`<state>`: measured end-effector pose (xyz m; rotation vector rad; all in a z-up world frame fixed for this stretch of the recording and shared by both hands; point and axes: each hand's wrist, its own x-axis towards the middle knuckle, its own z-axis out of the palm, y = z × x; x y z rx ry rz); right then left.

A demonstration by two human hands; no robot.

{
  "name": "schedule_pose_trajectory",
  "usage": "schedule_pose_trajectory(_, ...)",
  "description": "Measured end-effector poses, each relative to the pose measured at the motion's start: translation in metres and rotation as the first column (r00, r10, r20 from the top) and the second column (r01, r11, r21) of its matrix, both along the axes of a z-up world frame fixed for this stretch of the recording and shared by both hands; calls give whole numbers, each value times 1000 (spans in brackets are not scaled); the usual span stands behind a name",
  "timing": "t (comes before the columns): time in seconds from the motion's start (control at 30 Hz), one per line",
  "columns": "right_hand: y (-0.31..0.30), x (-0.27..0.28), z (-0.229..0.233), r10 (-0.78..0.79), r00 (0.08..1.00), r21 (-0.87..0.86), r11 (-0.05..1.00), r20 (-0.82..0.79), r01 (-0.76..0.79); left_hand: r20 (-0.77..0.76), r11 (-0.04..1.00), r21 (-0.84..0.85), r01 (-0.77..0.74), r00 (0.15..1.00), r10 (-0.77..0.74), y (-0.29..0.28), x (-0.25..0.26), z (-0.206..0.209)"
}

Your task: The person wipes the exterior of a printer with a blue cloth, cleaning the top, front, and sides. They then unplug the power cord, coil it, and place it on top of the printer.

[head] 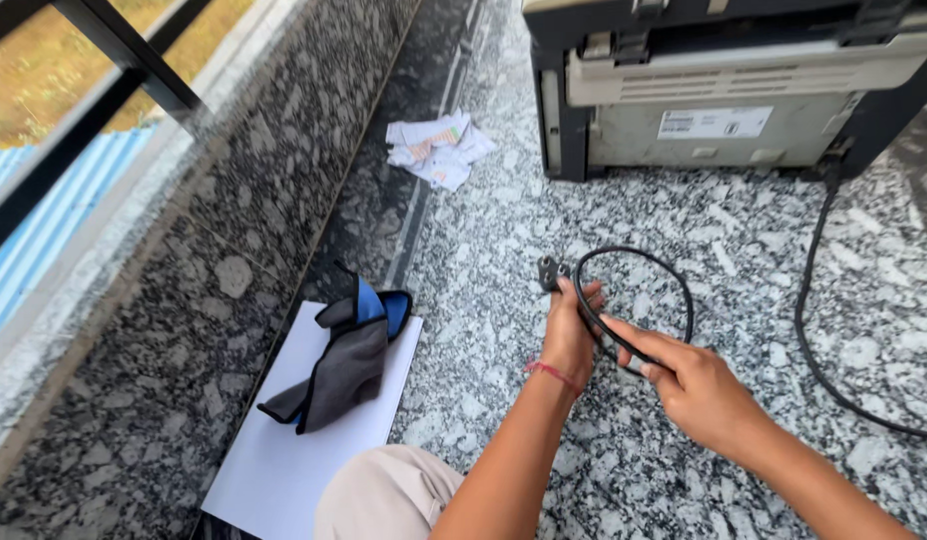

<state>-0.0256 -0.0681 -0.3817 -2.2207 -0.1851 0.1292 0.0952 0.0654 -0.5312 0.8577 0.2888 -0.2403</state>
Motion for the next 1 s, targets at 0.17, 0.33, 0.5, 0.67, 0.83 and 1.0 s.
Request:
schedule_pose_trajectory(0.17, 1, 3, 3, -97, 958, -153, 987, -272, 56, 35, 996, -65, 68, 997, -66, -2, -21, 54)
schedule_pose_trajectory(0.33, -1, 5, 3, -59, 980, -153, 988, -188, 30, 219, 994, 17, 108, 970, -109, -1, -33, 80)
schedule_pose_trajectory(0.5, -8, 4, 0, -202, 968, -429, 895, -151, 120, 83, 998, -17, -65, 994, 66, -5, -23, 79)
schedule_pose_trajectory(0.67, -30, 20, -23, -396, 916, -535, 788, -63, 304, 74, 990, -142, 0, 997, 11, -1, -18, 81)
schedule_pose_trajectory(0.83, -50, 29, -54, -287, 929, -202, 949, -234, 242, 125, 949, -265, 172, 982, -143, -3, -20, 81)
schedule_pose_trajectory(1.0, -52, 29, -52, -322, 855, -15, 938, -406, 346, 97, 981, -173, 90, 993, -73, -8, -18, 72)
